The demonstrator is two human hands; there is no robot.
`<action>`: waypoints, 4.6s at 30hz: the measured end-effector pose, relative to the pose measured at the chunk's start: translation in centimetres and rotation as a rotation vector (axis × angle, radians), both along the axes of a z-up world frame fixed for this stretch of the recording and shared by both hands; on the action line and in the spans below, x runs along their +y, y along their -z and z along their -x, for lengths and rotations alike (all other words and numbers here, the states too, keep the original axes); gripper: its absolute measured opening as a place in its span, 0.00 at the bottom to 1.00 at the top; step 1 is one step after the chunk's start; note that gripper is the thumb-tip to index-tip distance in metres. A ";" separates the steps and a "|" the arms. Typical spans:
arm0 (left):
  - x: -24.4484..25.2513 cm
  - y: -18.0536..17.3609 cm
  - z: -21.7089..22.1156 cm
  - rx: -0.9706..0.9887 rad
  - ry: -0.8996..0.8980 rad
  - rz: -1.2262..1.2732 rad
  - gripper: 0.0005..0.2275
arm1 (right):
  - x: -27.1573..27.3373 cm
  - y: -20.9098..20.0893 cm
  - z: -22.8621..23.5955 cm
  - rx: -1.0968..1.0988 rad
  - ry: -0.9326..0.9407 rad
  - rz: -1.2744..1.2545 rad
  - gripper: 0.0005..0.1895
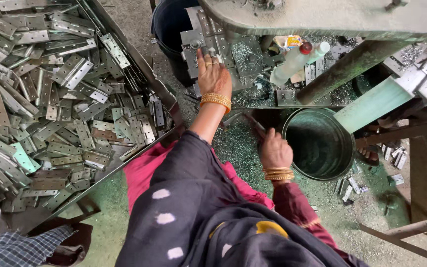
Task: The person repeatedly picks up metal hinge pieces from a pile, places them into a press machine, and operates the lever to process them. The processed pieces are then dropped into a bucket below.
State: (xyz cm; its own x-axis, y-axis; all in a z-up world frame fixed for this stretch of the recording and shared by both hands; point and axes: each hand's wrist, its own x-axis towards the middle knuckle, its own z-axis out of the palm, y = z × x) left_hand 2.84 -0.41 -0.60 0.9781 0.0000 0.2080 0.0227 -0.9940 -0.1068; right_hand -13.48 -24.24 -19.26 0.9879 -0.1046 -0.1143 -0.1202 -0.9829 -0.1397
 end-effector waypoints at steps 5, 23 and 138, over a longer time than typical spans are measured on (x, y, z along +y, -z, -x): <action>0.2 1.4 -1.0 0.020 0.040 0.020 0.18 | 2.4 1.9 -0.6 0.016 0.083 -0.220 0.20; 0.7 -1.8 -0.4 -0.022 0.000 0.070 0.18 | 1.0 -1.0 -0.2 0.056 0.022 -0.152 0.25; 18.2 13.7 17.2 -0.371 -0.599 0.311 0.22 | 1.4 2.2 -0.2 0.076 0.062 -0.136 0.23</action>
